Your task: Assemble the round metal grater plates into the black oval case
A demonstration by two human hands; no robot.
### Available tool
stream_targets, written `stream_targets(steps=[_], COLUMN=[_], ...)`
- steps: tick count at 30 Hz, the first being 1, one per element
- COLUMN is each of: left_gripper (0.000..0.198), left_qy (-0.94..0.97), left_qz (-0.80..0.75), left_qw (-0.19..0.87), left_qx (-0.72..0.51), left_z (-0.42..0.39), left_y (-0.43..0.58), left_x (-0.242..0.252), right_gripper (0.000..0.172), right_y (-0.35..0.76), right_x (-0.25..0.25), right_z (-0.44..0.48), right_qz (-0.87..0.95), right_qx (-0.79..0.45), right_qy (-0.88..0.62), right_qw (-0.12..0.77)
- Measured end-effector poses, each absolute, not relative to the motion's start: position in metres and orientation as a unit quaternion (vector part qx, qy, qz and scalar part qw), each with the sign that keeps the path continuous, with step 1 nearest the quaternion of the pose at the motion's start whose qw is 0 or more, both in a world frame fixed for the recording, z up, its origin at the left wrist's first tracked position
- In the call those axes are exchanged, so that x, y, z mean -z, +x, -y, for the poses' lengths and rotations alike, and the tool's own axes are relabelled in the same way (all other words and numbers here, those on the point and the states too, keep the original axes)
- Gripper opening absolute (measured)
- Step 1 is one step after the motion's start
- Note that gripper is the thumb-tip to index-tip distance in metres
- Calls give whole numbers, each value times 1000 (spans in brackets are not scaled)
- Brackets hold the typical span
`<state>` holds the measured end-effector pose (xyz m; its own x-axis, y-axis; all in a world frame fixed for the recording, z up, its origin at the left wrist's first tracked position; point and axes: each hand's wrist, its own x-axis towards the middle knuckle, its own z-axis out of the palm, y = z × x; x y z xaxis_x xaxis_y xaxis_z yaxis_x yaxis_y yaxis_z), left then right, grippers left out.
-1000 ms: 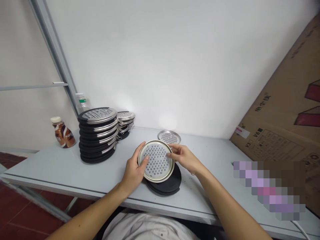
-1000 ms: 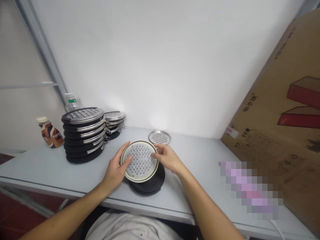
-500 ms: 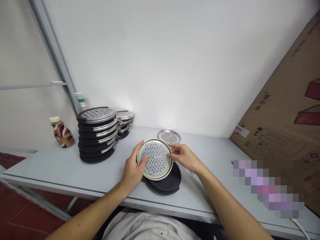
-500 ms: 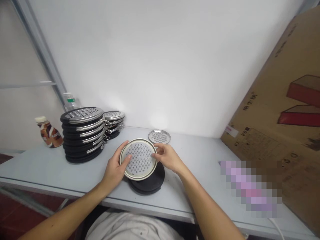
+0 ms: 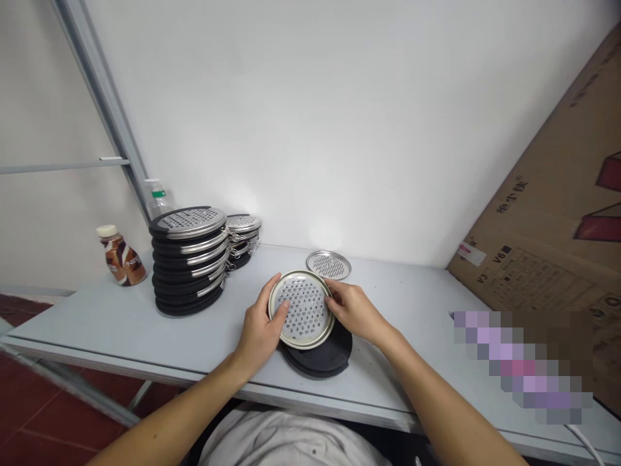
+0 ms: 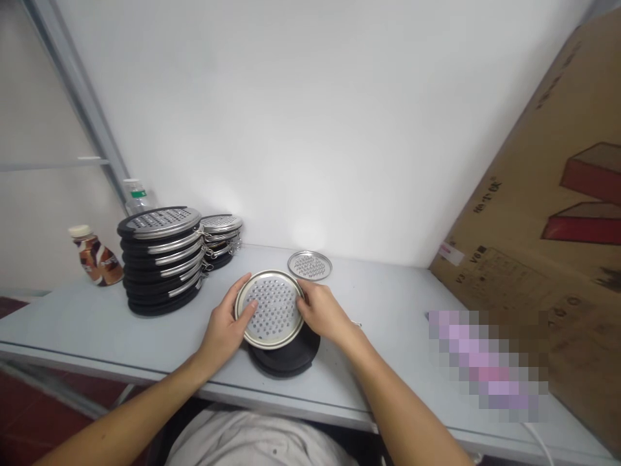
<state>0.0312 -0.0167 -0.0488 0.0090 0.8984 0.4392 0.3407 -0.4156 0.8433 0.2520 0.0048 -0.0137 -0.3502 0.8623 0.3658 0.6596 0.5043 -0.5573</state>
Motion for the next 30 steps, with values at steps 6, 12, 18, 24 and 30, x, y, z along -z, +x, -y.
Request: stream_targets(steps=[6,12,18,24,30], left_gripper=[52,58,47,40,45], left_qy=[639,560,498,480,529], left_qz=[-469,-457,-367,-379,-379], left_qw=[276,310,483,590,520], left_qx=[-544,-617,-619,-527,-553], left_z=[13,5,9,12,17], left_y=[31,29,32,32,33], left_x=[52,49,39,39,37], right_gripper=[32,68,52,42,96], right_y=[252,242,243,251,245], right_x=[14,7,5,7,0], right_z=[-7,2,-2,-8,8], right_qz=[765,594,556,526,584], right_qx=[-200,-543,-535,-469,-575], right_qy=[-491,-436,-420,-447,-393], right_qw=[366,403,477,551,417])
